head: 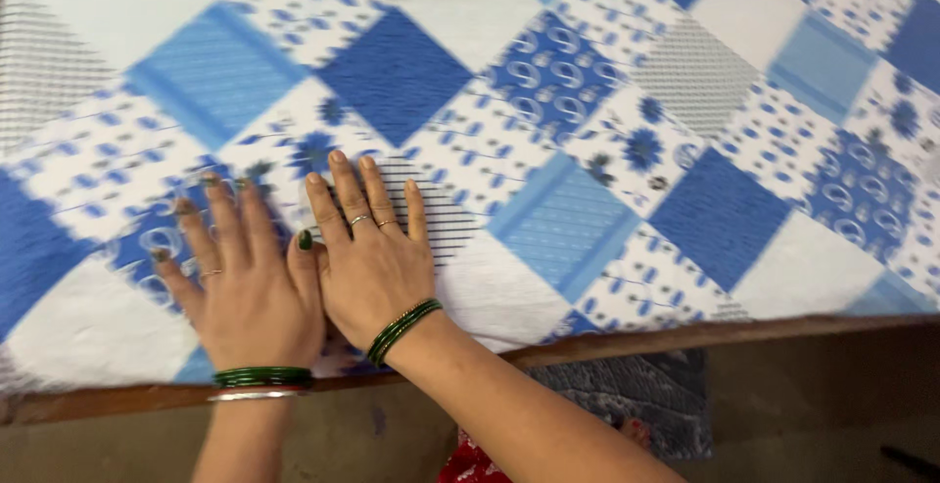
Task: The person puts a patterned blue and white sheet onto a bed, tucking in the corners and sides before placing two matching pillows at the head of the bed.
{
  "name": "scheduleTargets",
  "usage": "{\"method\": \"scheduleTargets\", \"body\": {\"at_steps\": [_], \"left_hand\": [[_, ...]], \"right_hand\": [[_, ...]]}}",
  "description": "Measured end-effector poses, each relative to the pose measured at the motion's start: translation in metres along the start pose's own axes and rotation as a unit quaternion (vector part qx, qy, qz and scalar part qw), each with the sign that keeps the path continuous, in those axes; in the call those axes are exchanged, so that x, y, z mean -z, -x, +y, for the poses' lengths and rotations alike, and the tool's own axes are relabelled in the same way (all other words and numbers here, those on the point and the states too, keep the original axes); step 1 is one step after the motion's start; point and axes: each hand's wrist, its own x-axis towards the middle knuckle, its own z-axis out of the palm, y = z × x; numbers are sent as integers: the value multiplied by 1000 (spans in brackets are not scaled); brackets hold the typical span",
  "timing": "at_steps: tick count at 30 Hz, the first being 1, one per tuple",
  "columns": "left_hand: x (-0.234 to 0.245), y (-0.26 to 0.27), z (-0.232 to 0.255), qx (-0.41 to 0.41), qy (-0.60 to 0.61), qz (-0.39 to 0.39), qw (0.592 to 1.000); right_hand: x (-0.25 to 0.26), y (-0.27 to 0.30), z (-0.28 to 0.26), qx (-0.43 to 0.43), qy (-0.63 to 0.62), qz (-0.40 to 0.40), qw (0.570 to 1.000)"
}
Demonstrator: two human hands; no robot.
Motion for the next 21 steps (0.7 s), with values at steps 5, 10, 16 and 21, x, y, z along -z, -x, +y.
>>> {"method": "scheduleTargets", "body": {"at_steps": [5, 10, 16, 21], "left_hand": [[-19, 9, 89, -65, 59, -28, 996], [-40, 36, 186, -126, 58, -58, 989], [-74, 65, 321, -213, 45, -53, 975], [-98, 95, 441, -219, 61, -80, 971]], "right_hand": [[41, 29, 74, -70, 22, 25, 997], [91, 76, 159, -120, 16, 59, 991], [155, 141, 277, -179, 60, 79, 979], [202, 187, 369, -195, 100, 115, 969]]}}
